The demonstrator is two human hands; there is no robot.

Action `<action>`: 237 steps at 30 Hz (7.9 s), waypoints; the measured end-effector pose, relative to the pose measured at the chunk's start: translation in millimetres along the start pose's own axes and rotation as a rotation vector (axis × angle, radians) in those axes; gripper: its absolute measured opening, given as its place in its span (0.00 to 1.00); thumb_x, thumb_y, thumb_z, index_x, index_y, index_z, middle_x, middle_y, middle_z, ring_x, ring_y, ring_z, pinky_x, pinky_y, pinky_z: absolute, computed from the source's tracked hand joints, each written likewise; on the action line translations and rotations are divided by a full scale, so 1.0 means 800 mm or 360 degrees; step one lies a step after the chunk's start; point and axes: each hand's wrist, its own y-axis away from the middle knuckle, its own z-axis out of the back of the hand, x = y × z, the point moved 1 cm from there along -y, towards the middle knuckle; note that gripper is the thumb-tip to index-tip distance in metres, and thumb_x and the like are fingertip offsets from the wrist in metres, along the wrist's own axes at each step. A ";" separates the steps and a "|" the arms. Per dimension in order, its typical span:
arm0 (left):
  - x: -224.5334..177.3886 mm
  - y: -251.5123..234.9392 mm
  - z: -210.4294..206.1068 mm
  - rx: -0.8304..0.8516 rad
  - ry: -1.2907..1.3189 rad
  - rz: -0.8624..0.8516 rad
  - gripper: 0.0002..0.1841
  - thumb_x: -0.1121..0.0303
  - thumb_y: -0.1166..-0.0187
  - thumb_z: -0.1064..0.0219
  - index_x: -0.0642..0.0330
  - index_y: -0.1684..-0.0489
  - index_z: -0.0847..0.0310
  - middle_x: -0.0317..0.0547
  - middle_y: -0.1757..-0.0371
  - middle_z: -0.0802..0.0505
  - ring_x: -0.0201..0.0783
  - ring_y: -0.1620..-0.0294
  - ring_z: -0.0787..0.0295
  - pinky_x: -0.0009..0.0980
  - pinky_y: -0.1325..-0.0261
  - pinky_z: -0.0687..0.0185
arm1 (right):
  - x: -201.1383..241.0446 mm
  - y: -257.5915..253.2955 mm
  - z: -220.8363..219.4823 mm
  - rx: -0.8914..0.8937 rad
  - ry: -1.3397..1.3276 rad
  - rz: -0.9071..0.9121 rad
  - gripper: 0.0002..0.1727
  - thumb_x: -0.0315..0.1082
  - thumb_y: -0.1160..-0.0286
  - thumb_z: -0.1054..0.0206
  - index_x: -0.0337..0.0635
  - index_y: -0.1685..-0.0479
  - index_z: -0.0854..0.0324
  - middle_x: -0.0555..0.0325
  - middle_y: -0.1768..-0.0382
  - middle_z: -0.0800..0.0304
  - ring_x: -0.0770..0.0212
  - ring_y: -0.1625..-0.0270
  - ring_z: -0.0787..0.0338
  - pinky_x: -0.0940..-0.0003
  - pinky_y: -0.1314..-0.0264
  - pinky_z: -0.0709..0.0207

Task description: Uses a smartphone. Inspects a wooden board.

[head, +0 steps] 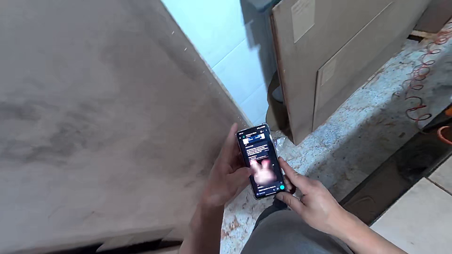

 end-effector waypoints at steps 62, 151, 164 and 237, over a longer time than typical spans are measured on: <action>0.073 -1.370 -0.948 0.2361 0.0266 0.0018 0.45 0.87 0.33 0.49 0.57 0.04 0.50 0.60 0.21 0.19 0.53 0.31 0.13 0.50 0.31 0.13 | -0.540 -0.221 1.074 -0.2177 0.0406 -0.1127 0.44 0.51 0.18 0.30 0.60 0.03 0.48 0.69 0.40 0.07 0.76 0.49 0.07 0.68 0.43 0.08; 0.033 -1.357 -1.555 0.3595 0.0359 -0.0520 0.46 0.81 0.28 0.30 0.56 0.05 0.49 0.54 0.32 0.11 0.48 0.38 0.08 0.45 0.31 0.11 | -0.620 -0.019 1.374 -0.3513 0.0829 -0.1506 0.43 0.49 0.17 0.30 0.59 0.04 0.47 0.67 0.46 0.06 0.72 0.51 0.06 0.68 0.42 0.08; 0.036 -1.359 -1.548 0.3532 0.0336 -0.0528 0.45 0.82 0.26 0.29 0.54 0.05 0.48 0.53 0.31 0.11 0.48 0.38 0.08 0.45 0.32 0.09 | -0.619 -0.023 1.376 -0.3515 0.0849 -0.1457 0.44 0.46 0.18 0.29 0.58 0.04 0.48 0.67 0.45 0.06 0.72 0.51 0.06 0.69 0.45 0.07; 0.037 -1.341 -1.546 0.3269 0.0279 -0.0585 0.40 0.78 0.26 0.27 0.56 0.09 0.37 0.47 0.31 0.10 0.42 0.47 0.04 0.40 0.45 0.03 | -0.624 -0.026 1.381 -0.3509 0.0951 -0.1659 0.43 0.48 0.17 0.31 0.57 0.04 0.47 0.67 0.46 0.06 0.75 0.52 0.08 0.70 0.44 0.09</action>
